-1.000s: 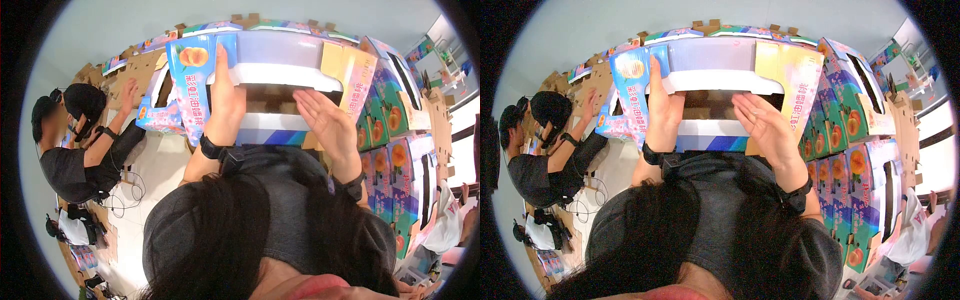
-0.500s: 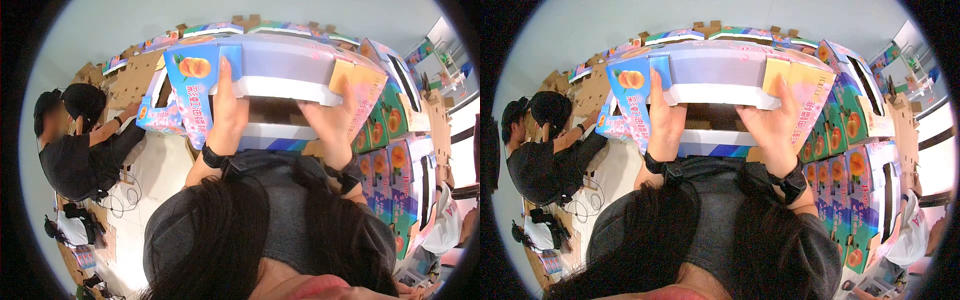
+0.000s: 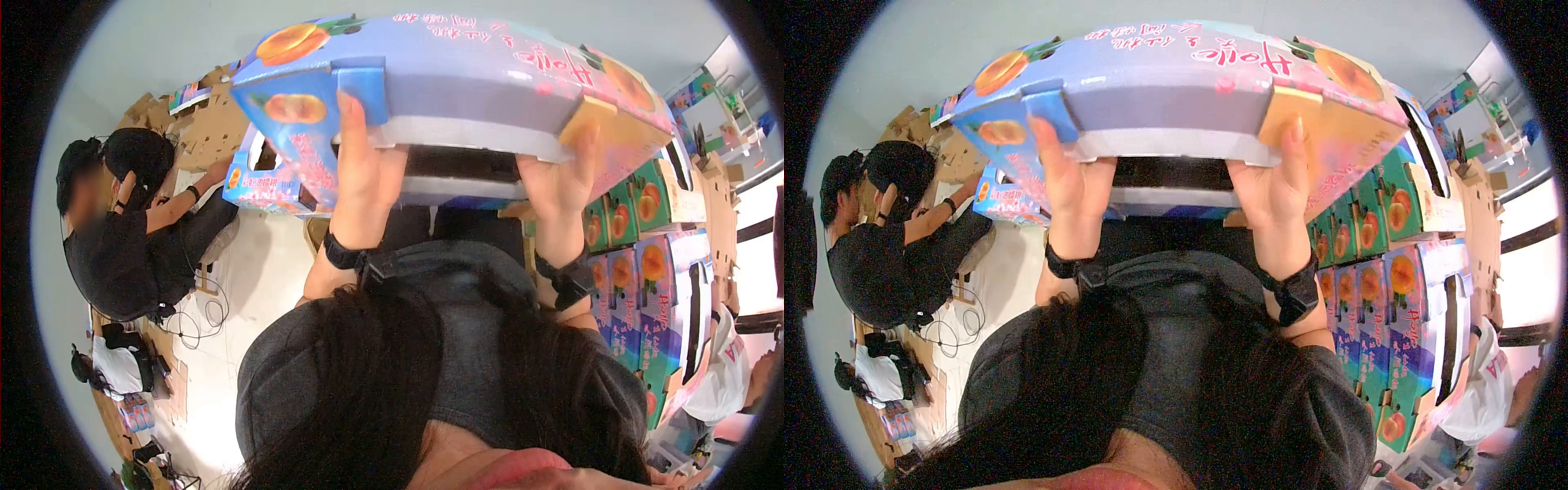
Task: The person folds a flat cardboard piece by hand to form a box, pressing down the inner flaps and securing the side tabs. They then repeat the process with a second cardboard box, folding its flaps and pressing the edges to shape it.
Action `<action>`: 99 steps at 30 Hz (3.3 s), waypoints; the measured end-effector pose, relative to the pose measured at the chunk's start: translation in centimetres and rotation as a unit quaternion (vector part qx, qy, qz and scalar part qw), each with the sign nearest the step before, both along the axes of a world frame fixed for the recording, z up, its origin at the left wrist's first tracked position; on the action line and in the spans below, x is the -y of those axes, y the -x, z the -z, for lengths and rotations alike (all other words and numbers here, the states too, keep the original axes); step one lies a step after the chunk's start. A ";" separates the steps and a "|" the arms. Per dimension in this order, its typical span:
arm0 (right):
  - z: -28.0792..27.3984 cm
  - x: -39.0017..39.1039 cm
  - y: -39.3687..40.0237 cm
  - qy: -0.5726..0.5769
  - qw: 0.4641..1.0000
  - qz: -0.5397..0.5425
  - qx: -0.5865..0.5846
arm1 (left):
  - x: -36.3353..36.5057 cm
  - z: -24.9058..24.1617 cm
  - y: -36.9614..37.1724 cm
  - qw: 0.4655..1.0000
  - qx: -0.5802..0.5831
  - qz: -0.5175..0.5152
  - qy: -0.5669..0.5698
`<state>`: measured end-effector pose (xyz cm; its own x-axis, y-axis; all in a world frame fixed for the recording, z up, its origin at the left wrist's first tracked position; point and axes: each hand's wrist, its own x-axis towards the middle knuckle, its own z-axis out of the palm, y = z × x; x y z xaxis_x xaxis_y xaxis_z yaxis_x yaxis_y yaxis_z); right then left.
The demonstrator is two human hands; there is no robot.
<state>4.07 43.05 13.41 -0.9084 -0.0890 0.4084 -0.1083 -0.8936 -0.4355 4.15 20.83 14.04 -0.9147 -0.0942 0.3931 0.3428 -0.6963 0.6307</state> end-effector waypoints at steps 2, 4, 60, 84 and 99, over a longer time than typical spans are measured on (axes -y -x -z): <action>-0.3 0.6 1.1 -0.026 0.997 0.060 0.042 | -0.2 -0.1 1.2 0.999 0.025 0.020 -0.031; -0.7 0.6 2.0 -0.064 0.992 0.099 0.032 | -0.2 -0.4 2.2 0.993 0.050 0.058 -0.087; 0.5 -1.4 4.6 -0.759 0.447 0.394 -0.261 | 0.9 0.8 3.5 0.616 -0.244 -0.103 0.742; -1.1 -0.7 6.9 -0.855 0.417 0.236 -0.199 | 1.4 -0.4 6.5 0.521 -0.194 0.018 0.831; -1.0 -0.6 6.5 -0.818 0.467 0.279 -0.189 | 1.6 -0.7 5.9 0.585 -0.189 0.018 0.788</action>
